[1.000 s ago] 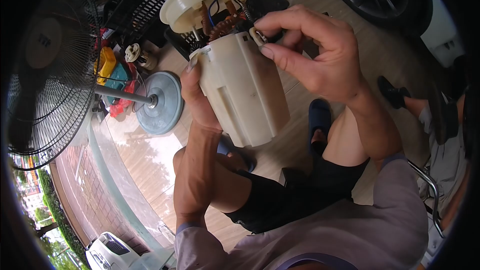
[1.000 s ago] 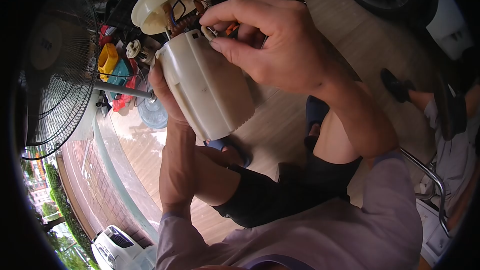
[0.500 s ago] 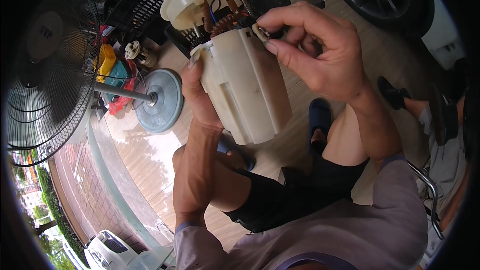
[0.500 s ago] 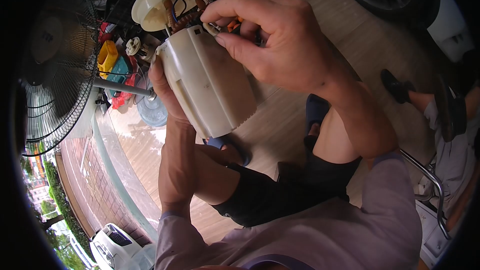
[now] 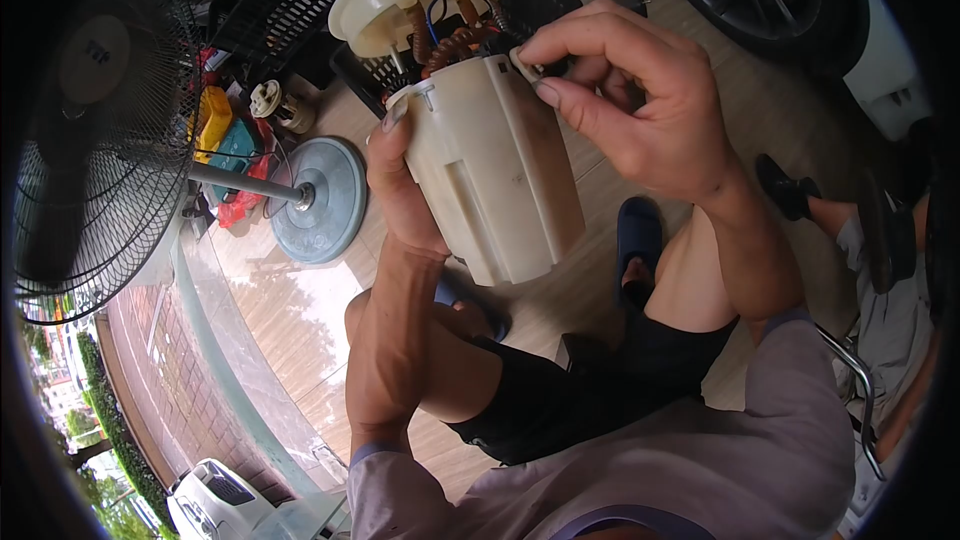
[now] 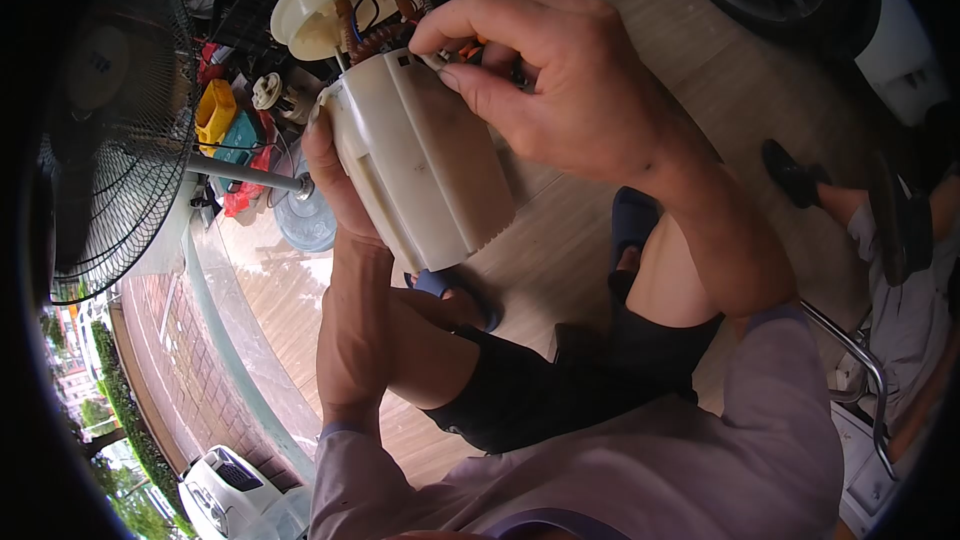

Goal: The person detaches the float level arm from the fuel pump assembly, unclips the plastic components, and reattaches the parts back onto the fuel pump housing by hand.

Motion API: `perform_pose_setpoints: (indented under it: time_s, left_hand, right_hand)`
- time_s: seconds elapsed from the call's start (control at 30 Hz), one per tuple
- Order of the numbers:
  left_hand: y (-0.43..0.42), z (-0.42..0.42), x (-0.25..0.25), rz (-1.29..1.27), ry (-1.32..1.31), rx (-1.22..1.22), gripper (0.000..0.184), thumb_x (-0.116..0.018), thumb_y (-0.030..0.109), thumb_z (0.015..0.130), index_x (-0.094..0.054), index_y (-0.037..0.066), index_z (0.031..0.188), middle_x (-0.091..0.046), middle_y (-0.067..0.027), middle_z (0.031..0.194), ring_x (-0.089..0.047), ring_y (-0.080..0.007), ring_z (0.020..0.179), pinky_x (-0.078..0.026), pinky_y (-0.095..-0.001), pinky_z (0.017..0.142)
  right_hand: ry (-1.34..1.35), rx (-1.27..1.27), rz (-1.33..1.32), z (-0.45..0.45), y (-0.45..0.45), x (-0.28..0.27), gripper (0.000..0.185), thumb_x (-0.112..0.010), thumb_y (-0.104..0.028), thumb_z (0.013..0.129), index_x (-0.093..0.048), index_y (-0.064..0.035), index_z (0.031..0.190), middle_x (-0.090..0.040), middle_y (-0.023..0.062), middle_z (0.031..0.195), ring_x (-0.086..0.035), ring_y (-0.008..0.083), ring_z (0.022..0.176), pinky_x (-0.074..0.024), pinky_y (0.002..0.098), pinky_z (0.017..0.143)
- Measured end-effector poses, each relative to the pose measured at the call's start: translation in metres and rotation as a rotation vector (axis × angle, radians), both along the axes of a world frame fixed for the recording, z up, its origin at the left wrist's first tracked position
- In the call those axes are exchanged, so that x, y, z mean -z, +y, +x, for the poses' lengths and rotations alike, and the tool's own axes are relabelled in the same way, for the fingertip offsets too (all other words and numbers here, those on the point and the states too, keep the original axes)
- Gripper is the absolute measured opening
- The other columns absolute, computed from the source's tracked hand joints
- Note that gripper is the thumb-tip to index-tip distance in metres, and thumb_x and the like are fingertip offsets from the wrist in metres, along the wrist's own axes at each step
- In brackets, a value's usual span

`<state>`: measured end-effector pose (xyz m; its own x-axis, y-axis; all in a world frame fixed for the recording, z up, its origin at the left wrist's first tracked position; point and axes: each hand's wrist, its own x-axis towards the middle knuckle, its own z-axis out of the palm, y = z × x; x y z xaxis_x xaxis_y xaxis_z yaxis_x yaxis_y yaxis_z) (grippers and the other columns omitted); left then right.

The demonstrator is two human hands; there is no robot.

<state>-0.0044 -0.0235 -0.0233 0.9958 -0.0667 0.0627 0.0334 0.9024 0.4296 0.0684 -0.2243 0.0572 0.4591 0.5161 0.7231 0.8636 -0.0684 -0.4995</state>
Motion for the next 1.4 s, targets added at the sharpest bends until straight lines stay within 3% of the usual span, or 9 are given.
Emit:
perform_pose_setpoints:
  time_s: [0.43,0.53,1.4]
  left_hand:
    - [0.000,0.001,-0.001,0.028,-0.007,0.014,0.072,-0.061,0.051,0.088,-0.052,0.001,0.139,-0.065,-0.0168,0.126,-0.066,-0.0284,0.110,-0.056,-0.0421,0.096]
    - [0.000,0.001,-0.002,0.028,-0.017,0.014,0.070,-0.061,0.051,0.089,-0.051,0.002,0.139,-0.065,-0.0166,0.126,-0.066,-0.0281,0.110,-0.056,-0.0422,0.096]
    - [-0.005,0.001,-0.012,0.082,-0.020,-0.035,0.064,-0.055,0.046,0.092,-0.054,-0.001,0.135,-0.067,-0.0168,0.120,-0.068,-0.0271,0.105,-0.058,-0.0399,0.091]
  right_hand:
    - [-0.008,0.007,0.003,0.001,-0.001,0.001,0.031,-0.072,0.010,0.082,-0.071,-0.0020,0.111,-0.066,0.0015,0.090,-0.056,0.0028,0.063,-0.0390,0.0185,0.053]
    - [0.032,0.034,-0.043,-0.002,-0.002,-0.005,0.031,-0.075,0.005,0.083,-0.071,-0.0071,0.111,-0.071,0.0055,0.098,-0.071,0.0132,0.078,-0.0584,0.0244,0.066]
    - [-0.013,0.086,-0.074,0.001,0.001,0.003,0.031,-0.074,0.004,0.083,-0.070,-0.0069,0.112,-0.069,0.0057,0.092,-0.068,0.0137,0.072,-0.0562,0.0255,0.062]
